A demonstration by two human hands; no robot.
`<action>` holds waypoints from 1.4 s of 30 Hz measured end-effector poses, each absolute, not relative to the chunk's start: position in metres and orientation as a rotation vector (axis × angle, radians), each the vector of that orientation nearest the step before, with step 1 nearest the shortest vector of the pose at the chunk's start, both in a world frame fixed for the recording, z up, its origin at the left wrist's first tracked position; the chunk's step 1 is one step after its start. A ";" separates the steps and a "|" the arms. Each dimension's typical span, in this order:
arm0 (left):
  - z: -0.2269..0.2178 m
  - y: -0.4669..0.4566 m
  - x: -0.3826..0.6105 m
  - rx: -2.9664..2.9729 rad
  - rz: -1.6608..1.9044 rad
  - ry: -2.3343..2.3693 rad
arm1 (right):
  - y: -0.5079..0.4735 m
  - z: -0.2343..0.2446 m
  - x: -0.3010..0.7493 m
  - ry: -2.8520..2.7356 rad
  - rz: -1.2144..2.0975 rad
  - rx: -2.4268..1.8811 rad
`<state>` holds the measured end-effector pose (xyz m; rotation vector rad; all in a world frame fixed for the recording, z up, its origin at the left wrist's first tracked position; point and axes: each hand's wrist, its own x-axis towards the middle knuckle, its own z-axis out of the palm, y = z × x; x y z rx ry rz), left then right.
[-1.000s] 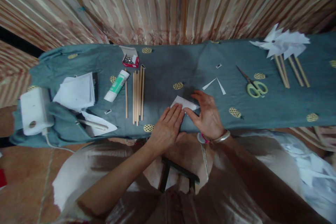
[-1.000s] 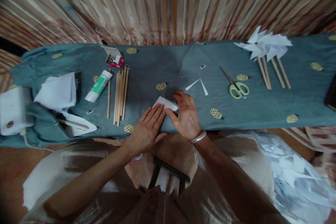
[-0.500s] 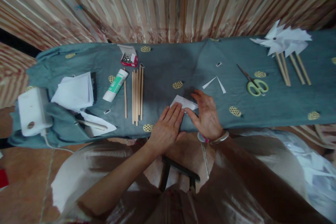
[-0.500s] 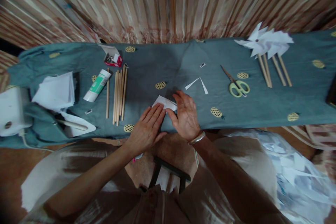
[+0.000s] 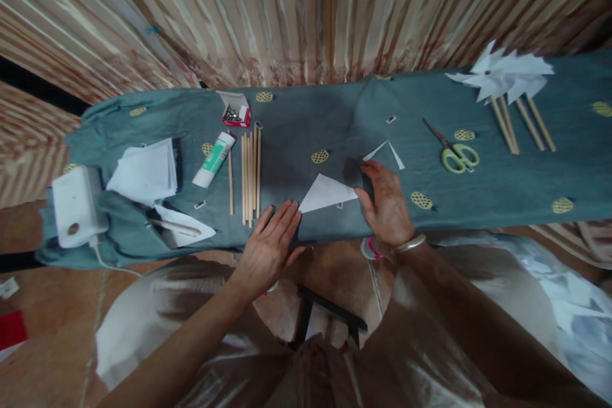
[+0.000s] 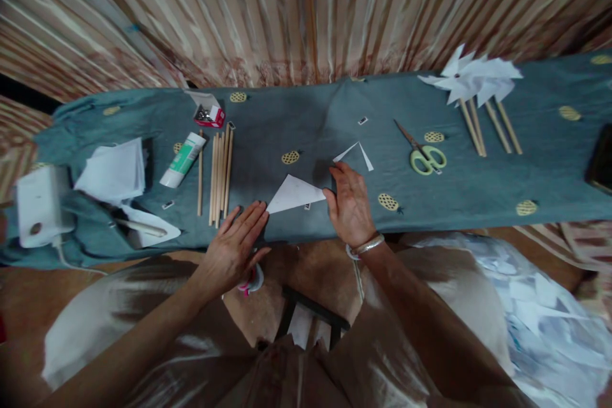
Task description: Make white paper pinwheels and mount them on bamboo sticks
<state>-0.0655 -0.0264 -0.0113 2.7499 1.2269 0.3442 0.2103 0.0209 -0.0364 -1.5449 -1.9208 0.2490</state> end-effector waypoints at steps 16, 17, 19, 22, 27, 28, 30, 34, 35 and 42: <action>-0.003 -0.011 -0.040 2.302 0.690 1.419 | 0.021 -0.022 0.198 -1.919 0.372 -1.551; -0.004 -0.009 -0.037 2.282 0.695 1.422 | 0.022 -0.024 0.198 -1.916 0.388 -1.560; -0.005 -0.004 -0.034 2.208 0.720 1.433 | 0.023 -0.025 0.199 -1.902 0.432 -1.560; -0.005 0.004 -0.030 1.980 0.803 1.458 | 0.026 -0.023 0.199 -1.864 0.544 -1.549; -0.001 0.021 -0.025 1.519 0.968 1.426 | 0.029 -0.009 0.198 -1.837 0.711 -1.461; 0.000 0.025 -0.024 1.454 0.993 1.405 | 0.029 -0.006 0.198 -1.833 0.715 -1.434; 0.002 0.031 -0.022 1.359 1.029 1.341 | 0.031 0.000 0.197 -1.822 0.703 -1.387; 0.008 0.040 -0.018 1.275 0.979 1.230 | 0.034 0.009 0.195 -1.804 0.639 -1.325; 0.010 0.042 -0.017 1.245 0.959 1.233 | 0.035 0.011 0.195 -1.801 0.620 -1.318; 0.020 0.049 -0.013 1.123 0.795 1.278 | 0.038 0.017 0.197 -1.806 0.485 -1.279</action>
